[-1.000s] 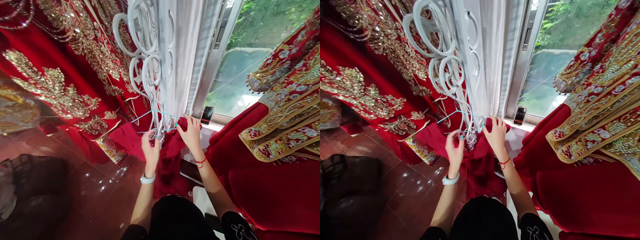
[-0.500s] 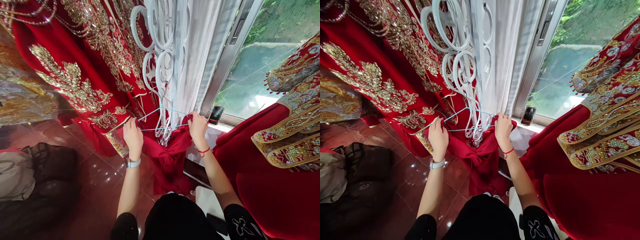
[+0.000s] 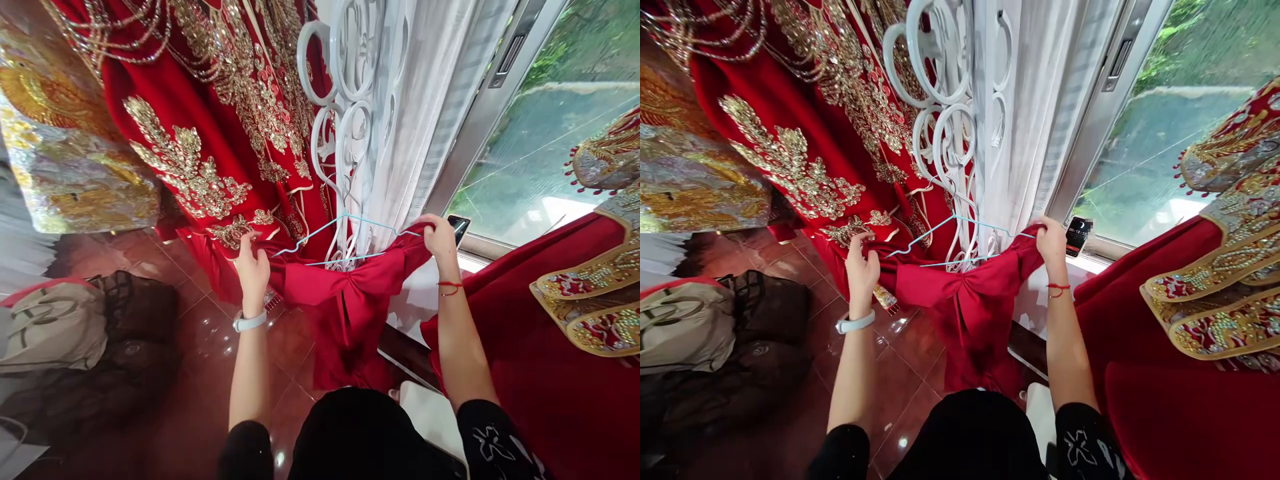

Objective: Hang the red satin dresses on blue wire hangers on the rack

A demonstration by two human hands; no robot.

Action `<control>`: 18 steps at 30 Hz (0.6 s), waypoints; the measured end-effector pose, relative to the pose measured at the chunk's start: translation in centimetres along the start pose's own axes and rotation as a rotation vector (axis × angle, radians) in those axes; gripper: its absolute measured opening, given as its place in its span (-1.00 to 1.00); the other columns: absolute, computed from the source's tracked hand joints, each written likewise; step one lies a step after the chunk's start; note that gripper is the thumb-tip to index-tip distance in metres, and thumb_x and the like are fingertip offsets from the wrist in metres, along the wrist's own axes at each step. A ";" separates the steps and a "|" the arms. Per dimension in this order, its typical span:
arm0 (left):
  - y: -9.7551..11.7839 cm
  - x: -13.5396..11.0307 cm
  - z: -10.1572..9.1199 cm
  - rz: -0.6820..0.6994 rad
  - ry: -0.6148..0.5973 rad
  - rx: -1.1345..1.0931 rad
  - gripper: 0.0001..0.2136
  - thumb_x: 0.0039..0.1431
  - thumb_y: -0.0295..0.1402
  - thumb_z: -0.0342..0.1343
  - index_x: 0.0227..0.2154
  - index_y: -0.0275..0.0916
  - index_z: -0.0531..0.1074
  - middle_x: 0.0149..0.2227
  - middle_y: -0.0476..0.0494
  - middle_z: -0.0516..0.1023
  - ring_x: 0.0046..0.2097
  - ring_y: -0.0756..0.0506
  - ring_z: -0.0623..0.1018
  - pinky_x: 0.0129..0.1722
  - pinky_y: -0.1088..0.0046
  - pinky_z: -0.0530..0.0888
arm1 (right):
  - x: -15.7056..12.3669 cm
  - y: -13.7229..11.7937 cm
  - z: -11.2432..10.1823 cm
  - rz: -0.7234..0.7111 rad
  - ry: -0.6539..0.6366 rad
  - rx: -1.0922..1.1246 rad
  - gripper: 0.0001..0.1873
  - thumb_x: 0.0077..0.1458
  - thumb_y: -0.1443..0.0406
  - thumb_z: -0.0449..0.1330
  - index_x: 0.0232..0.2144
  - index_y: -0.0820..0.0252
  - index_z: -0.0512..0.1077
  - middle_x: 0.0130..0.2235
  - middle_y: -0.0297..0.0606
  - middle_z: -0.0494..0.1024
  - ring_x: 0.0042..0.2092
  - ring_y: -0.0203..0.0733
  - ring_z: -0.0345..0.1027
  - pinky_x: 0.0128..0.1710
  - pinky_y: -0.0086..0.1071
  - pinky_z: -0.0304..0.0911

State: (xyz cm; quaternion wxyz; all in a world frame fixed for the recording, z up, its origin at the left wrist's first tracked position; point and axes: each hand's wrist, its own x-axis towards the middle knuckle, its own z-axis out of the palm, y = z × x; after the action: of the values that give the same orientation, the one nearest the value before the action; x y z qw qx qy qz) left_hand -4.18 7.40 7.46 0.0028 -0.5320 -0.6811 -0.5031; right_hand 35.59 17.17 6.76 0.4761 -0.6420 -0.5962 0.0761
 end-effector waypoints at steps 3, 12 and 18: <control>-0.7 -1.5 0.1 -0.052 0.149 -0.083 -0.69 0.13 -0.56 -0.07 -0.13 -0.25 0.47 -0.15 -0.18 0.59 -0.11 -0.12 0.54 0.05 0.29 0.46 | -1.3 2.5 0.1 0.033 0.029 0.140 -0.60 -0.07 0.39 -0.03 -0.39 0.22 0.61 -0.24 -0.09 0.68 -0.12 -0.01 0.53 0.01 -0.17 0.35; -1.3 -5.5 2.0 -0.093 0.179 -0.086 -0.79 0.21 -0.44 -0.03 -0.23 -0.23 0.51 -0.19 -0.20 0.58 -0.10 -0.15 0.53 0.01 0.28 0.46 | -7.0 8.6 0.5 0.180 0.123 0.206 -0.63 -0.04 0.12 0.16 -0.33 0.23 0.65 -0.26 -0.05 0.69 -0.17 0.05 0.52 -0.07 -0.12 0.39; -1.6 -7.1 5.3 -0.106 0.152 0.060 -0.78 0.23 -0.40 -0.04 -0.24 -0.21 0.53 -0.12 -0.26 0.56 -0.10 -0.20 0.50 0.03 0.19 0.42 | -10.2 11.1 0.1 0.201 0.106 -0.003 -0.57 0.04 0.06 0.07 -0.39 0.21 0.63 -0.28 0.05 0.66 -0.19 0.15 0.44 -0.02 0.03 0.32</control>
State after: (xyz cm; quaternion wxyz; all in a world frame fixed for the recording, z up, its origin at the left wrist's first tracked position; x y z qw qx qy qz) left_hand 0.56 6.01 -0.11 0.0436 -0.4550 -0.7209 -0.5210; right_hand 40.38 10.51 -5.84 0.4959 -0.7024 -0.5029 0.0887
